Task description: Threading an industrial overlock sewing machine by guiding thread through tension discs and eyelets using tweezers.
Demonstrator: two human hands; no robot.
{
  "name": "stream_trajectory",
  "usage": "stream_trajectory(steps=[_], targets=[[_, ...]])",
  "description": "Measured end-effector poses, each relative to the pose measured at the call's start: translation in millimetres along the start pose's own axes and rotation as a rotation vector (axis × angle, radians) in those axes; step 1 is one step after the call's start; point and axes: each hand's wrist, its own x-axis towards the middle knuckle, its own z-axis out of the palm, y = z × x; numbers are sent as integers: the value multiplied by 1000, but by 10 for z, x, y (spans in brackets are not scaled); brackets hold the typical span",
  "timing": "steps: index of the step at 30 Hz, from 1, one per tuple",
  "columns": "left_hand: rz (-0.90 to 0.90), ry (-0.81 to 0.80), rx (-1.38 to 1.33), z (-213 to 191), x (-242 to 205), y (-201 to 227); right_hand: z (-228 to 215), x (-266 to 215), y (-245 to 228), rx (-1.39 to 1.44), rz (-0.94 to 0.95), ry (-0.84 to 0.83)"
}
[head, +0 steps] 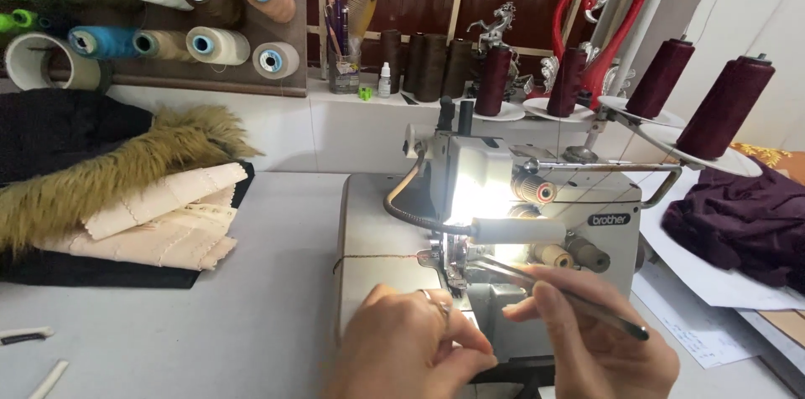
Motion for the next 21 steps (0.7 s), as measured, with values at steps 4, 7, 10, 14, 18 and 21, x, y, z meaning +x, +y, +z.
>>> stream_trajectory(steps=[4,7,10,14,18,21], targets=[[205,56,-20,230,-31,-26,-107,-29,47,-3,-37,-107],[233,71,-39,307,-50,-62,-137,-8,16,-136,-87,-137],[278,78,-28,311,-61,-98,-162,10,153,-144,-121,-149],[162,167,1,107,1,-142,-174,41,352,-82,-138,-203],[7,206,140,-429,134,-87,-141,5,360,-66,-110,-179],[-272,173,177,-626,285,-145,-147,-35,230,-34,-47,-58]])
